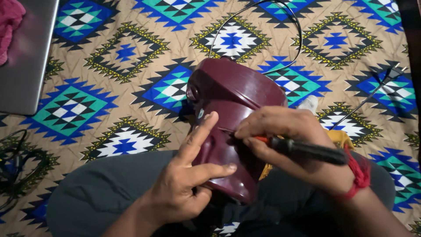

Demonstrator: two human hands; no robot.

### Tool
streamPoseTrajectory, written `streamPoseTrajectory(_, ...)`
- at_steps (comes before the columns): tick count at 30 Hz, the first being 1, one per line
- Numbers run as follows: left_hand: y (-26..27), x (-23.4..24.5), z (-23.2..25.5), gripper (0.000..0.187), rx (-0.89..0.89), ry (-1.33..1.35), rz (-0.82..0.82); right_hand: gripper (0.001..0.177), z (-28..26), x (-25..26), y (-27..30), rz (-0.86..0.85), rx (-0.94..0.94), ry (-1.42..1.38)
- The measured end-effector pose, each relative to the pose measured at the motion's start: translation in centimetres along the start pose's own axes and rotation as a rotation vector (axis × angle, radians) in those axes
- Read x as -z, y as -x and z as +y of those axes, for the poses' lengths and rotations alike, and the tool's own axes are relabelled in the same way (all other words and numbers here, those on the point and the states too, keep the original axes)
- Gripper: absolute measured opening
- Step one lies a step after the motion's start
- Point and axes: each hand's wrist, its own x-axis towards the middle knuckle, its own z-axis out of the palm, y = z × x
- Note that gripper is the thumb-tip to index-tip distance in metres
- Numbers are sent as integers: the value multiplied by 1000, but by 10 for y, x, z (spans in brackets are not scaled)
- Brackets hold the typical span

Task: The person uses a screwdriver to pry open the seam of a maroon electric kettle and then wipes the surface with a yellow cloth. The person rotates the kettle to access different areas of the seam and continues prying and wiping throughout the clip.

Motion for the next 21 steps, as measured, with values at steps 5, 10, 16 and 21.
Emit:
streamPoseTrajectory(5,1,0,-2,47,-25,-39,-10,20,-2,2,5,18,-17,-12)
streamPoseTrajectory(10,1,1,-2,48,-18,-11,6,19,4,-6,2,11,-1,-3)
streamPoseTrajectory(16,4,-1,-4,48,-16,-26,39,14,8,-5,18,294,16,-103)
streamPoseTrajectory(21,0,1,-2,55,-9,-104,45,17,35,-4,24,553,-67,-148)
